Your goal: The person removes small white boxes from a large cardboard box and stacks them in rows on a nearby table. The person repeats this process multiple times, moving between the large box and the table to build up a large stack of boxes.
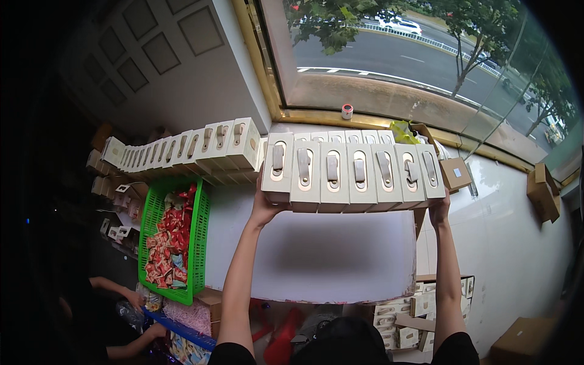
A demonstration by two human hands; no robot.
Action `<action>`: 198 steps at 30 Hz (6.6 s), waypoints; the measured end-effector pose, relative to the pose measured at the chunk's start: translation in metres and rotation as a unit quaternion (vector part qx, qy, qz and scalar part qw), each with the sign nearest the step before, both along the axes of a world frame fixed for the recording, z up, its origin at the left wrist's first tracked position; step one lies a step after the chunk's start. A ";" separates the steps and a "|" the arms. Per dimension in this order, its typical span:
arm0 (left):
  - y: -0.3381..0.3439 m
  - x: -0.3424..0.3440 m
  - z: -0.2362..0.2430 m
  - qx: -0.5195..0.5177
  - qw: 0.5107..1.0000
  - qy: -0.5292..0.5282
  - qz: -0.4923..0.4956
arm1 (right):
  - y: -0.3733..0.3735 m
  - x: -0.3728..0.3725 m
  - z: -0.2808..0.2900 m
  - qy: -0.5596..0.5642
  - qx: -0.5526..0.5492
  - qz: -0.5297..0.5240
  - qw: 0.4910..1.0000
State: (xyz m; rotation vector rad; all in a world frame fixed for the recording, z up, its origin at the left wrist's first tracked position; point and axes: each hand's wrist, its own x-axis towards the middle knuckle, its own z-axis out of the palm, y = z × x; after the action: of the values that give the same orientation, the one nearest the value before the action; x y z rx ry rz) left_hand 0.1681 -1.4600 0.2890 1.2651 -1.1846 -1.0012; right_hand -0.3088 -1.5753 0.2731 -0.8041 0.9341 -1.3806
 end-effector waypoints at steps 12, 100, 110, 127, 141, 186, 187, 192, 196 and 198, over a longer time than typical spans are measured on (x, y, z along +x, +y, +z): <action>-0.121 0.080 -0.035 0.001 0.996 0.002 0.085 | -0.181 0.127 -0.011 -0.021 -0.064 0.040 0.997; 1.066 -0.522 -0.250 -0.069 -0.108 -0.571 -0.811 | 0.988 0.343 -0.323 -0.296 0.380 -0.870 0.104; 1.286 -0.443 -0.268 -0.158 -0.209 -0.558 -0.787 | 1.182 0.377 -0.263 -0.541 0.300 -0.783 -0.065; 1.419 -0.296 -0.294 -0.305 -0.232 -0.490 -0.783 | 1.391 0.551 -0.300 -0.529 0.313 -0.779 -0.121; 1.416 -0.213 -0.268 -0.525 -0.167 -0.538 -0.638 | 1.679 0.600 -0.515 -0.293 0.457 -0.808 0.230; 1.571 0.031 -0.713 0.250 0.048 -0.762 -0.595 | 1.770 0.803 -0.629 -0.331 0.325 -0.792 0.397; 1.572 0.039 -0.724 0.278 0.078 -0.767 -0.573 | 1.770 0.812 -0.633 -0.298 0.327 -0.814 0.376; 1.558 0.069 -0.765 0.372 0.157 -0.753 -0.520 | 1.798 0.846 -0.609 -0.337 0.348 -0.746 0.458; 1.543 0.079 -0.772 0.394 0.141 -0.721 -0.553 | 1.773 0.903 -0.618 -0.348 0.479 -0.587 0.553; 1.536 0.075 -0.782 0.386 0.126 -0.712 -0.573 | 1.795 0.901 -0.617 -0.372 0.469 -0.556 0.577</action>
State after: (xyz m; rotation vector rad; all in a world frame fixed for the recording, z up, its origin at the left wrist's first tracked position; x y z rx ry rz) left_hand 0.2429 0.0764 -0.4933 2.0393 -4.1506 -1.2391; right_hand 0.5924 0.2196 -0.3435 1.3792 1.2599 -1.6181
